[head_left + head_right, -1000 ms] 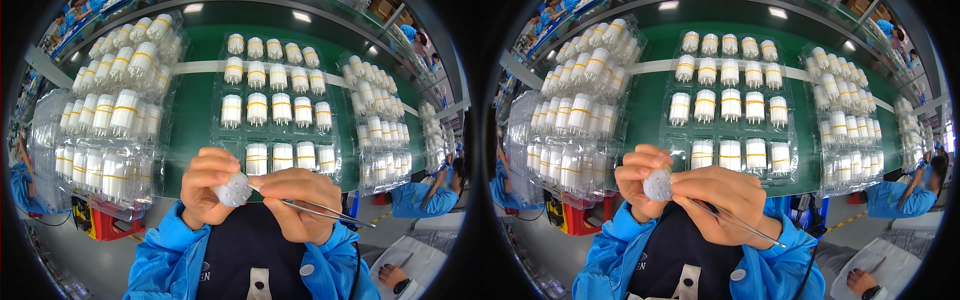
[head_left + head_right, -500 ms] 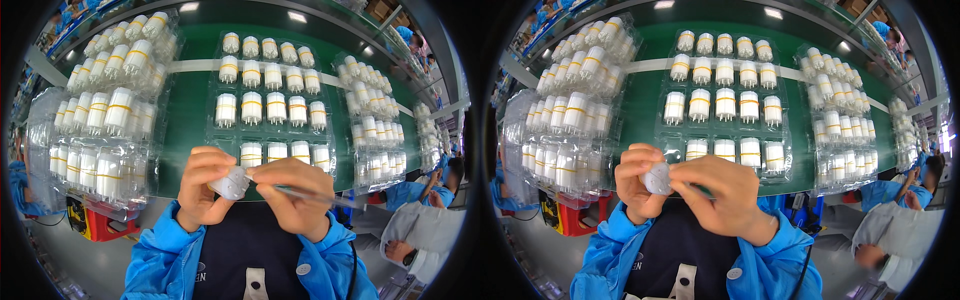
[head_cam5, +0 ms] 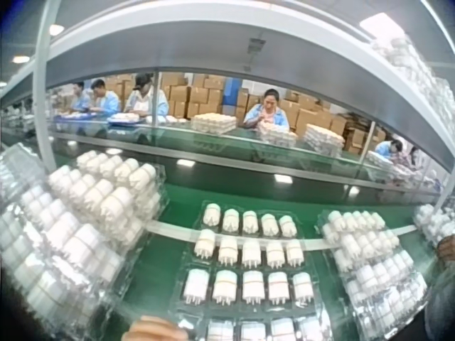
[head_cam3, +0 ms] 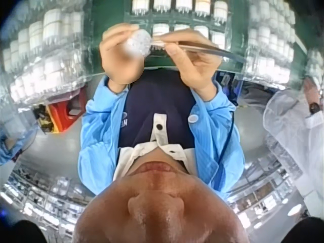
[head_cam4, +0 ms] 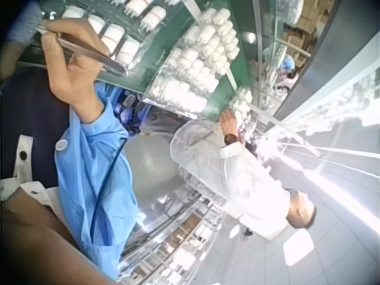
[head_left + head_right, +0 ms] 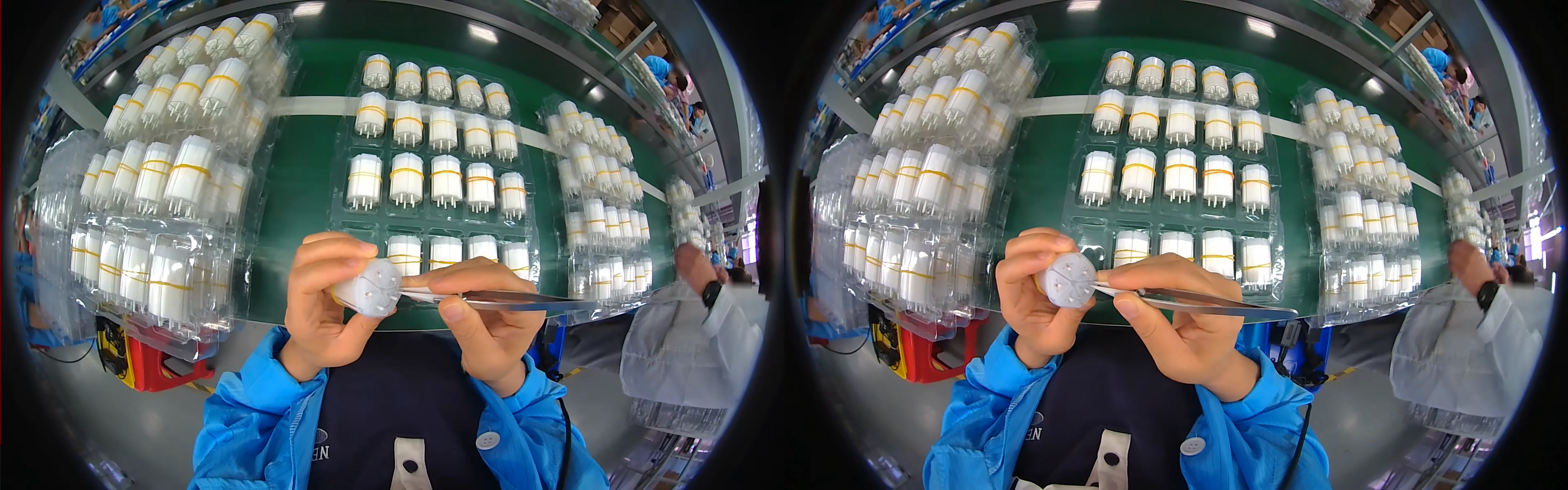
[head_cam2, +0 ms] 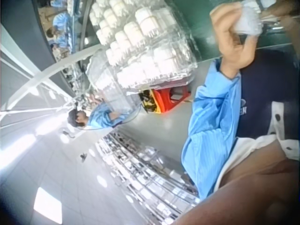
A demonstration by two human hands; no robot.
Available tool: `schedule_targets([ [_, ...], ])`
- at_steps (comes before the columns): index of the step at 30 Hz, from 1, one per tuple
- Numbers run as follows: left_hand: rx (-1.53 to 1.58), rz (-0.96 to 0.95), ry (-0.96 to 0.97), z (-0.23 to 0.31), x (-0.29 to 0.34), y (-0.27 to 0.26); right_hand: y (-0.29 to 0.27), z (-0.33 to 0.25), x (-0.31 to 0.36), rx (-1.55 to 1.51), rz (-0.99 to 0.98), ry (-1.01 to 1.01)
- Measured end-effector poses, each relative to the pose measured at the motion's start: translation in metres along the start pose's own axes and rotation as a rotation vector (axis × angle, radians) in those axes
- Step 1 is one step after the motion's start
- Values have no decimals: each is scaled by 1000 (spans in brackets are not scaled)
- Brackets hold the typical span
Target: The person uses tweezers to insert small white components into cylindrical white objects with yellow bands, then places the objects into clear plastic trays on a green workbench. The person repeats this process for multiple units while other workers perform similar tasks in the background.
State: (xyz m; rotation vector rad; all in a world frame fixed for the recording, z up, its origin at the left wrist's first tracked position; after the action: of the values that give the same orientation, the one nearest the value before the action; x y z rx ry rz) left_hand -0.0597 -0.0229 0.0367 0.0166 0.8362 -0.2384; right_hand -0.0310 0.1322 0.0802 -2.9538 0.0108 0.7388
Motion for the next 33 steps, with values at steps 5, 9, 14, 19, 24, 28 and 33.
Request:
schedule_targets([
  [5,-76,-13,30,3,-1,0,0,3,0,-20,16,29],
  [9,-148,-29,53,7,-3,1,1,3,1,11,22,47],
  [14,-155,-25,49,7,-3,0,1,14,4,-126,76,86],
  [19,-132,-26,37,5,-2,-1,2,18,4,-201,80,106],
  [24,-62,37,15,3,-1,-3,3,19,2,-201,70,110],
  [28,-105,-46,42,5,-2,0,3,19,2,-211,86,120],
  [33,-87,-54,46,4,-1,1,2,19,2,-196,64,111],
])
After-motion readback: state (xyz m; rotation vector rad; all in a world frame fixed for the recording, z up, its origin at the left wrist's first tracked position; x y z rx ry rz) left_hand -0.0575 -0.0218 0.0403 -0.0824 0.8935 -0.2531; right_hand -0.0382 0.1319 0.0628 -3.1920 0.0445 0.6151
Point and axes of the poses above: each hand's wrist, its own x-axis away from the middle knuckle, its own y-axis out of the palm, z = x × y, the point moved 9 cm from there along -x, towards the middle knuckle, and after that the axes turned 1 degree about -z, right-handed, at the moved point
